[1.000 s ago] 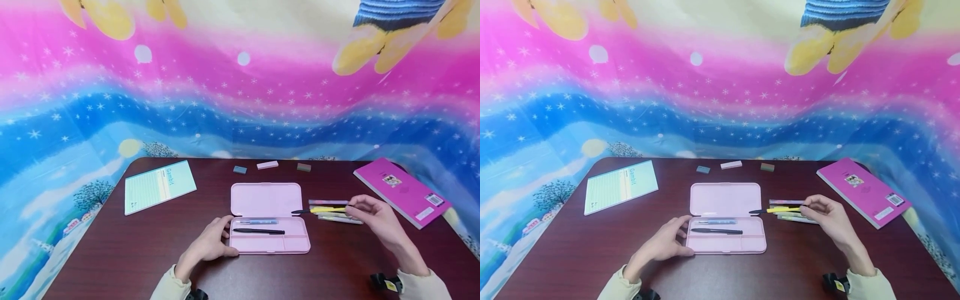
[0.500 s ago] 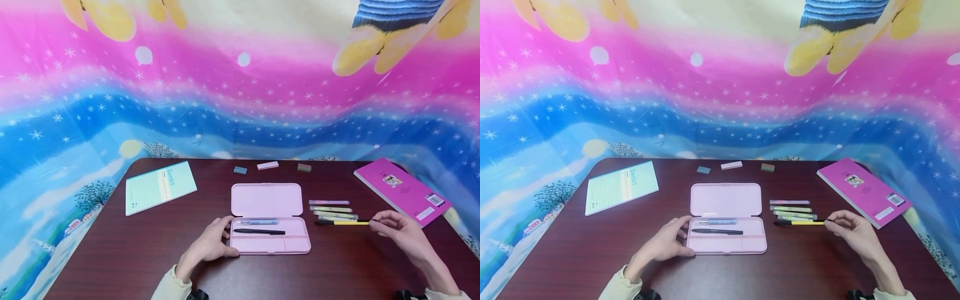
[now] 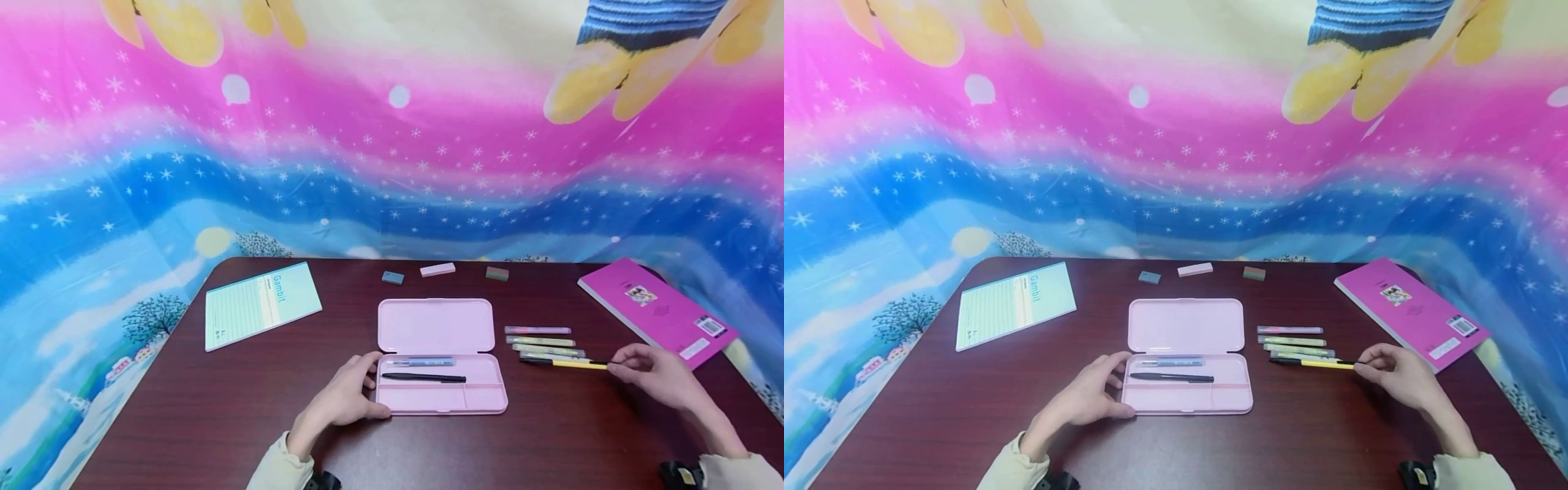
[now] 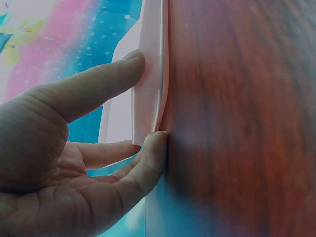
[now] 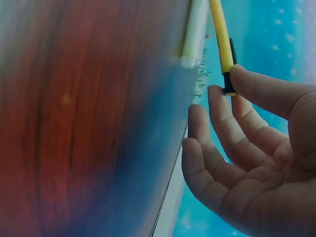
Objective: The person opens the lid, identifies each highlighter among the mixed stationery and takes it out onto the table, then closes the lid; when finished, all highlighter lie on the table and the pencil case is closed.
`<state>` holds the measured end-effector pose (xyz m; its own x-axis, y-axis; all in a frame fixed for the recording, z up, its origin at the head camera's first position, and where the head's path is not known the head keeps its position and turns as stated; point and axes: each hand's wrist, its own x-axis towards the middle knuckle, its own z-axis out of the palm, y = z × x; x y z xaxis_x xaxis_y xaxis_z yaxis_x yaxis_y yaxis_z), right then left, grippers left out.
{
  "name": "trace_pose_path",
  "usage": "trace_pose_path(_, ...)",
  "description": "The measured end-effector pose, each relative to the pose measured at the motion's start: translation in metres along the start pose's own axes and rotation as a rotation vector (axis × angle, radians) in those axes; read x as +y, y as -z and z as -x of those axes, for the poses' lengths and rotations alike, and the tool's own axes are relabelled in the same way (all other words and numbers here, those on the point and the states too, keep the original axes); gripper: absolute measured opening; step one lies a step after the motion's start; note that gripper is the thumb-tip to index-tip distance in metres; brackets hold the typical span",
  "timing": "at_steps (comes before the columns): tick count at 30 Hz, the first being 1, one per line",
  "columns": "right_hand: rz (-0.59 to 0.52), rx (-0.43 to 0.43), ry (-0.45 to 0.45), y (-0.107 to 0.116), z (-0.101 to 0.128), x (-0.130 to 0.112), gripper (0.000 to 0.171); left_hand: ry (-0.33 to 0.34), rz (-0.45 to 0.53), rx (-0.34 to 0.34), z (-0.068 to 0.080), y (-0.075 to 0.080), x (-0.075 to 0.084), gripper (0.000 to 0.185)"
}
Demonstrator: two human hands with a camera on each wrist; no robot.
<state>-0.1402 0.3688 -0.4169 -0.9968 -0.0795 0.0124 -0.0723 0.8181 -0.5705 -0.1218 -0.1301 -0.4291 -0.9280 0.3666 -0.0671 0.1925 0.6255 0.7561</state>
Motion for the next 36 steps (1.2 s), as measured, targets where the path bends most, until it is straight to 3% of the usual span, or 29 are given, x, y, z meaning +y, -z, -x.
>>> trace_pose_path(10, 0.076, -0.109, -0.053, 0.001, -0.015, 0.007, 0.019, -0.011, 0.003, 0.003, 0.0, 0.0, 0.0, 0.085)
trace_pose_path(27, 0.118, -0.089, -0.051, -0.003, -0.019, 0.004, 0.02, 0.003, -0.001, 0.003, 0.001, 0.0, 0.0, 0.085)
trace_pose_path(32, 0.09, -0.086, -0.062, -0.004, -0.018, 0.003, 0.023, -0.001, 0.001, 0.004, 0.001, 0.0, 0.0, 0.084)
trace_pose_path(36, 0.004, -0.039, -0.033, -0.003, -0.016, -0.005, 0.028, -0.003, 0.0, 0.003, 0.002, 0.0, 0.0, 0.084)
